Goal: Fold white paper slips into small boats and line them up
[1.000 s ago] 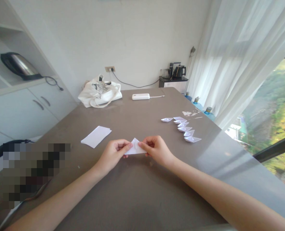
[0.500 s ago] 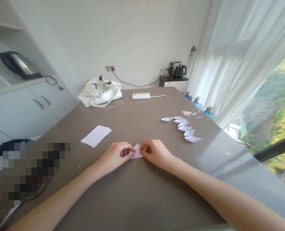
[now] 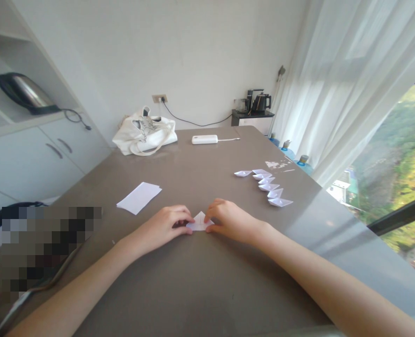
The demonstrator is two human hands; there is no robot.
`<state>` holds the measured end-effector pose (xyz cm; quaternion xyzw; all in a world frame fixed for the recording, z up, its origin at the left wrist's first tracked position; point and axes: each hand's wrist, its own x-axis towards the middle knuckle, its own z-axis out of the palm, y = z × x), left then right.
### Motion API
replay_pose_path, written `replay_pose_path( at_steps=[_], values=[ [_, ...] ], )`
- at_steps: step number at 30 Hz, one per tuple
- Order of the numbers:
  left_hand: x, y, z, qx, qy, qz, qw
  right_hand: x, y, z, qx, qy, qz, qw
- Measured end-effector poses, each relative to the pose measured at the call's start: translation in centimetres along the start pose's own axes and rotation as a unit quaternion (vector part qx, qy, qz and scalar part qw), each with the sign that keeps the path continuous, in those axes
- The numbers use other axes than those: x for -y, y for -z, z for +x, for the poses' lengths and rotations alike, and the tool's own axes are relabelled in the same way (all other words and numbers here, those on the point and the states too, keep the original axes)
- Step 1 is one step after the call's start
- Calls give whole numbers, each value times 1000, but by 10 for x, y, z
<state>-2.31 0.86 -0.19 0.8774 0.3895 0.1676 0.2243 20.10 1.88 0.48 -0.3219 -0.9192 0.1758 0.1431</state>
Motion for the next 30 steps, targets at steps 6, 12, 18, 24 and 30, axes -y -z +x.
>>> replay_pose_path(
  at_steps=[6, 12, 18, 24, 30],
  values=[
    [-2, -2, -2, 18, -18, 19, 999, 4, 3, -1, 11, 18, -16, 1000],
    [-4, 10, -5, 60, -8, -20, 998, 6, 3, -3, 18, 27, -32, 999],
    [3, 14, -4, 82, -36, -16, 996, 6, 4, -3, 30, 30, -36, 998],
    [9, 12, -4, 82, -74, 30, 993, 8, 5, -3, 31, 16, -28, 999],
    [11, 15, -2, 76, -105, 43, 991, 8, 6, -3, 33, 11, -27, 999]
  ],
)
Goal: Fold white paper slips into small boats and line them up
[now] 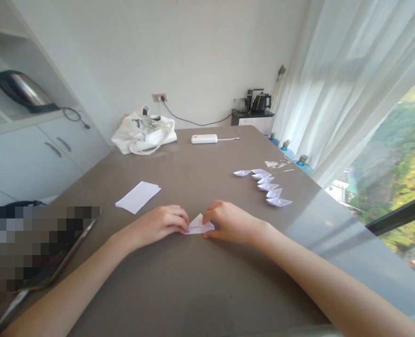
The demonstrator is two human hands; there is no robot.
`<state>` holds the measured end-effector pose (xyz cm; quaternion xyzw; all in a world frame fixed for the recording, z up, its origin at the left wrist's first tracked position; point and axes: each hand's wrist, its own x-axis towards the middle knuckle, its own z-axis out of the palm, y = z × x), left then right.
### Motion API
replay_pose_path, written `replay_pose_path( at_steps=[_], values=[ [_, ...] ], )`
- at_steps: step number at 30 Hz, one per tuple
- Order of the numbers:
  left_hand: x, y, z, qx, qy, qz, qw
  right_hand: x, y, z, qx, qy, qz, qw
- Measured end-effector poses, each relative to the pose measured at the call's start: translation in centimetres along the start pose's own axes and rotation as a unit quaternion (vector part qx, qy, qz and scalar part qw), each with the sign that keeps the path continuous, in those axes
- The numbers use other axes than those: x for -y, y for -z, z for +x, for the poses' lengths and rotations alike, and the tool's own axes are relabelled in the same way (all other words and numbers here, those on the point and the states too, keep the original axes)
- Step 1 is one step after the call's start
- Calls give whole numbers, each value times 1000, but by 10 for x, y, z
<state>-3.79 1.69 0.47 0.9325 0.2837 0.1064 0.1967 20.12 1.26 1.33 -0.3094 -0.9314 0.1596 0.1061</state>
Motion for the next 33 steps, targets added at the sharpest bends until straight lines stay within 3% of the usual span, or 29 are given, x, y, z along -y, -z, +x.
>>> replay_pose_path(
  at_steps=[13, 21, 33],
  values=[
    [-9, 2, -1, 10, 25, 8, 1000, -2, -2, 0, -2, -3, 0, 1000],
    [-8, -8, 3, -45, 56, -113, 991, 4, -5, 0, -18, -27, -26, 999],
    [-7, -22, 5, -104, 125, -114, 980, 1, -9, 0, -32, -28, -16, 999]
  ],
)
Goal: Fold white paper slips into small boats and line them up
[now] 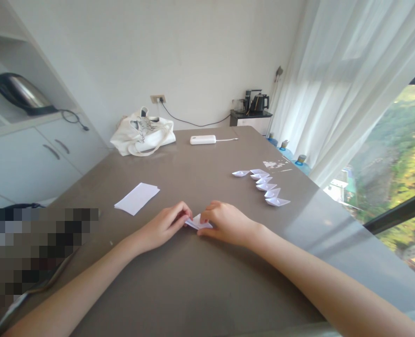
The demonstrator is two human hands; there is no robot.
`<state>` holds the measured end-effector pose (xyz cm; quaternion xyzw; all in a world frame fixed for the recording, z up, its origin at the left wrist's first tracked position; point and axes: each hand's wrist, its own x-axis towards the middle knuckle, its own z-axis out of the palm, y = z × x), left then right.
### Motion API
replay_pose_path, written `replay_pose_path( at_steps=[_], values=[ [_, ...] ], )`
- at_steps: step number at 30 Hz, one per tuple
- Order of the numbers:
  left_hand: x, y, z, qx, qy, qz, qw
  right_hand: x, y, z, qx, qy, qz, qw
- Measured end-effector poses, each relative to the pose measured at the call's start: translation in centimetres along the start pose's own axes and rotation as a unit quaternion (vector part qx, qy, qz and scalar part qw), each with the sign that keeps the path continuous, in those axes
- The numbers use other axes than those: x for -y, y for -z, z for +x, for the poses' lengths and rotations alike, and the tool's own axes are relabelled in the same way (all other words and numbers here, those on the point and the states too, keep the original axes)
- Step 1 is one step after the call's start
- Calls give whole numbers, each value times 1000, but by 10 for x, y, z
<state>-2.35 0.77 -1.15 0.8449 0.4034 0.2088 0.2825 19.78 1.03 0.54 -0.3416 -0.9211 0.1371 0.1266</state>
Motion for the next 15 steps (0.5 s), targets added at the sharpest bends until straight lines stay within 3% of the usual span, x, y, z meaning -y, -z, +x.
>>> replay_pose_path(
  at_steps=[8, 15],
  values=[
    [-4, 2, 1, 2, 0, 4, 1000, -2, -3, 1, -2, 4, -7, 1000],
    [-9, 2, 2, -6, -10, 3, 1000, 16, 0, 0, 18, 14, -144, 989]
  ],
)
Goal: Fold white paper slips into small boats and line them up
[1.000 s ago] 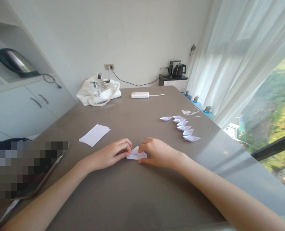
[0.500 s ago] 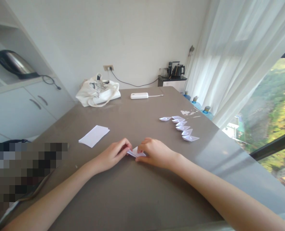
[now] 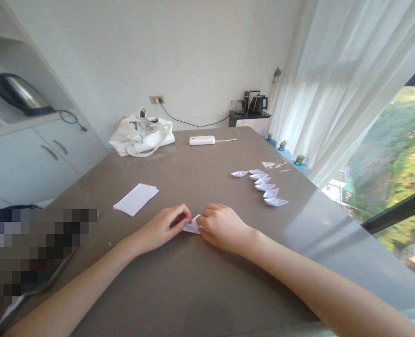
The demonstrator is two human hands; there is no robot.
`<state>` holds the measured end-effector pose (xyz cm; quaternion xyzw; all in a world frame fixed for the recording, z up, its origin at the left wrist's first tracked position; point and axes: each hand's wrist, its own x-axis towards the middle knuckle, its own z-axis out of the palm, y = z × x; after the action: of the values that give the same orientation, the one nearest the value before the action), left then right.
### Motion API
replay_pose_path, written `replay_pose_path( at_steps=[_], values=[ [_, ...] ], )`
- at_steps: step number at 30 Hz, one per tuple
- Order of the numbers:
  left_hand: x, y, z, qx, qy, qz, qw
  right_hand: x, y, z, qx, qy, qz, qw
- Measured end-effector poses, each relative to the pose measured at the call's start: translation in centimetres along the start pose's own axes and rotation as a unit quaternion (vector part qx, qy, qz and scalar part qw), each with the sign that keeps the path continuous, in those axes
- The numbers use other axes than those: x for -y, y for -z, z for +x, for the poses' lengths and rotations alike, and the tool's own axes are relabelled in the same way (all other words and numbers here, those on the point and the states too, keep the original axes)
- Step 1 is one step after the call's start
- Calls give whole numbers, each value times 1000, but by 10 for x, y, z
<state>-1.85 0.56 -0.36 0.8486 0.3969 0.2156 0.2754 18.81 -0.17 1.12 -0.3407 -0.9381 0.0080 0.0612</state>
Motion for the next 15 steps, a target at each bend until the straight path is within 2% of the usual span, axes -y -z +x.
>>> replay_pose_path(
  at_steps=[4, 15],
  values=[
    [-5, 0, 1, 13, -12, -12, 1000, 6, 1, 1, 19, -14, -32, 999],
    [-5, -6, 3, -8, -16, 38, 999, 2, -10, 2, -11, -2, -43, 999]
  ],
)
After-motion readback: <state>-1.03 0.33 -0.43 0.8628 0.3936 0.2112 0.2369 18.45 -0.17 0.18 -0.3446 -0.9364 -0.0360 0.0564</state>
